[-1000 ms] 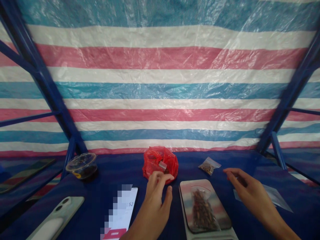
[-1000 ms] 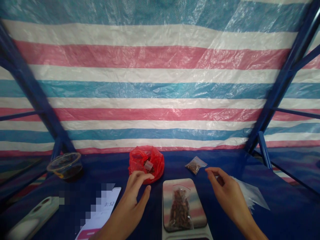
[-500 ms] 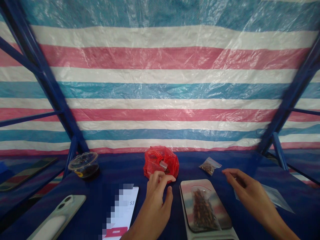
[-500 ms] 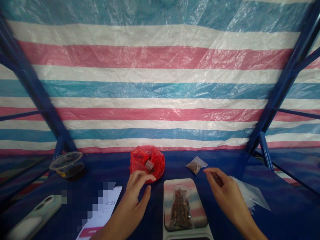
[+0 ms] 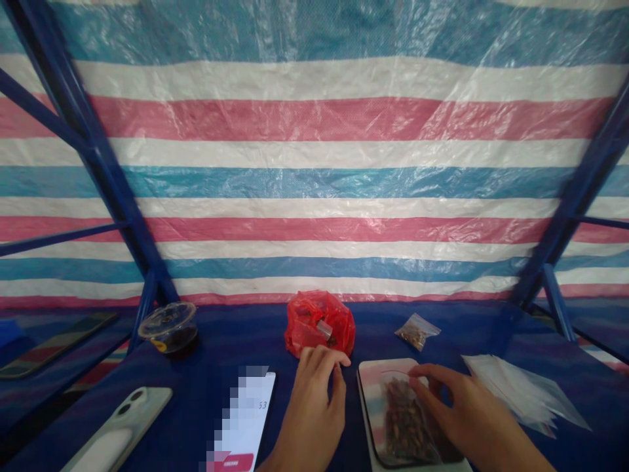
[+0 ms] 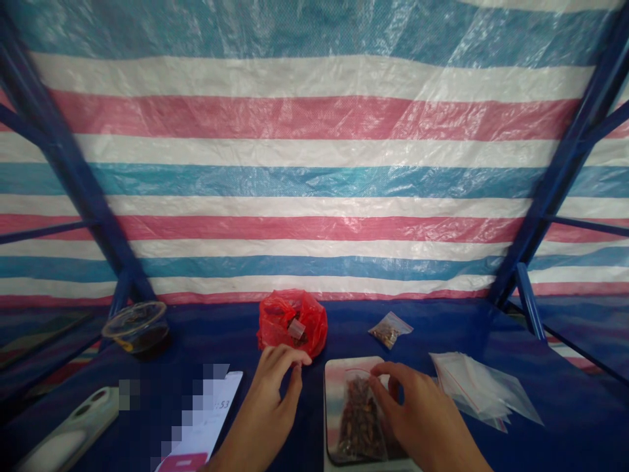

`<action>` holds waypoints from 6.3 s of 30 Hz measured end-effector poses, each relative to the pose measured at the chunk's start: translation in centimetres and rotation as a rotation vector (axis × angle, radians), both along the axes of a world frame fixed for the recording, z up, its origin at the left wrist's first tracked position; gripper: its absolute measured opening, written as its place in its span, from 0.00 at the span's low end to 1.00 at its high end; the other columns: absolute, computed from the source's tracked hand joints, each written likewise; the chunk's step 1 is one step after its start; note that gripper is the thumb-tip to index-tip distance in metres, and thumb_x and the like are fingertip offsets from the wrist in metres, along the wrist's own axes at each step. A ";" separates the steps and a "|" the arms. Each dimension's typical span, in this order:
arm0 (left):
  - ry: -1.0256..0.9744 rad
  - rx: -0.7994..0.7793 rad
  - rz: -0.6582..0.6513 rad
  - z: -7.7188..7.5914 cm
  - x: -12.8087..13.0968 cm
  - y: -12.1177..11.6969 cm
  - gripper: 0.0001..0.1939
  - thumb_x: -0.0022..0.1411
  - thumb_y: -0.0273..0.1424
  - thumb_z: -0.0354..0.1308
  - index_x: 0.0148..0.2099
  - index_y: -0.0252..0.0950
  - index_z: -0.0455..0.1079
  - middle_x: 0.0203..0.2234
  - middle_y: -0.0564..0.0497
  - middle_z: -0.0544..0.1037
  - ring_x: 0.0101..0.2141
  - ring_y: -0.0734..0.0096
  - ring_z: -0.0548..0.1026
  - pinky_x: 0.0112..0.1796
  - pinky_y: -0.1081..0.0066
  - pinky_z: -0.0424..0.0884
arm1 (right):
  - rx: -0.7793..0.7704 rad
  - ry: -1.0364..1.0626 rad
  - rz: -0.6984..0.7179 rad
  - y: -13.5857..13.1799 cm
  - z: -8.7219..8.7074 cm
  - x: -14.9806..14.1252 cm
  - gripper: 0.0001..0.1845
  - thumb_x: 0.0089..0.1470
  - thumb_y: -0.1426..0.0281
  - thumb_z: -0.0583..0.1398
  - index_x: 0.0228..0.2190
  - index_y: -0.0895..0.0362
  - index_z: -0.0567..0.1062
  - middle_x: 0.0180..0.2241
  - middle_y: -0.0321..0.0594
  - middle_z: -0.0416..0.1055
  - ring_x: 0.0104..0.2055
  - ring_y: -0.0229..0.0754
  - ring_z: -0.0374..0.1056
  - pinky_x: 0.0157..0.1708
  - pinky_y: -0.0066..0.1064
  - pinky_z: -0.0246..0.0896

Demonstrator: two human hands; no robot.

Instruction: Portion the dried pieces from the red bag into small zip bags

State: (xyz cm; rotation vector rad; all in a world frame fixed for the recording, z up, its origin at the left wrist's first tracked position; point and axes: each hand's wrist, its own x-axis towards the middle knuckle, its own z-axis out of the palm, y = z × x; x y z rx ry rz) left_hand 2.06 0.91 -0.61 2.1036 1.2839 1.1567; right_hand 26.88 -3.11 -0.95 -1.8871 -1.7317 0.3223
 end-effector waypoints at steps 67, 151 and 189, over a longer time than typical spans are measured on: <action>0.403 -0.169 0.366 0.3 -2.0 2.2 0.30 0.67 0.18 0.46 0.69 0.27 0.64 0.65 0.29 0.70 0.58 0.48 0.77 0.52 0.60 0.77 | -0.073 -0.341 0.485 12.5 4.3 -10.5 0.21 0.61 0.71 0.59 0.55 0.54 0.77 0.54 0.49 0.81 0.54 0.55 0.78 0.48 0.37 0.67; -0.175 0.030 0.005 -0.4 0.6 0.3 0.15 0.70 0.27 0.47 0.42 0.42 0.75 0.42 0.48 0.77 0.44 0.62 0.77 0.46 0.65 0.71 | 0.115 0.150 -0.005 0.9 -0.3 1.3 0.21 0.55 0.51 0.57 0.30 0.51 0.83 0.31 0.46 0.79 0.38 0.55 0.77 0.47 0.47 0.70; -1.142 -0.764 0.079 -2.0 2.4 5.0 0.21 0.61 0.50 0.65 0.35 0.36 0.69 0.19 0.57 0.70 0.19 0.76 0.65 0.24 0.73 0.61 | 0.149 0.445 0.297 11.2 2.6 -10.4 0.15 0.52 0.57 0.61 0.36 0.54 0.80 0.37 0.45 0.85 0.38 0.51 0.82 0.39 0.38 0.77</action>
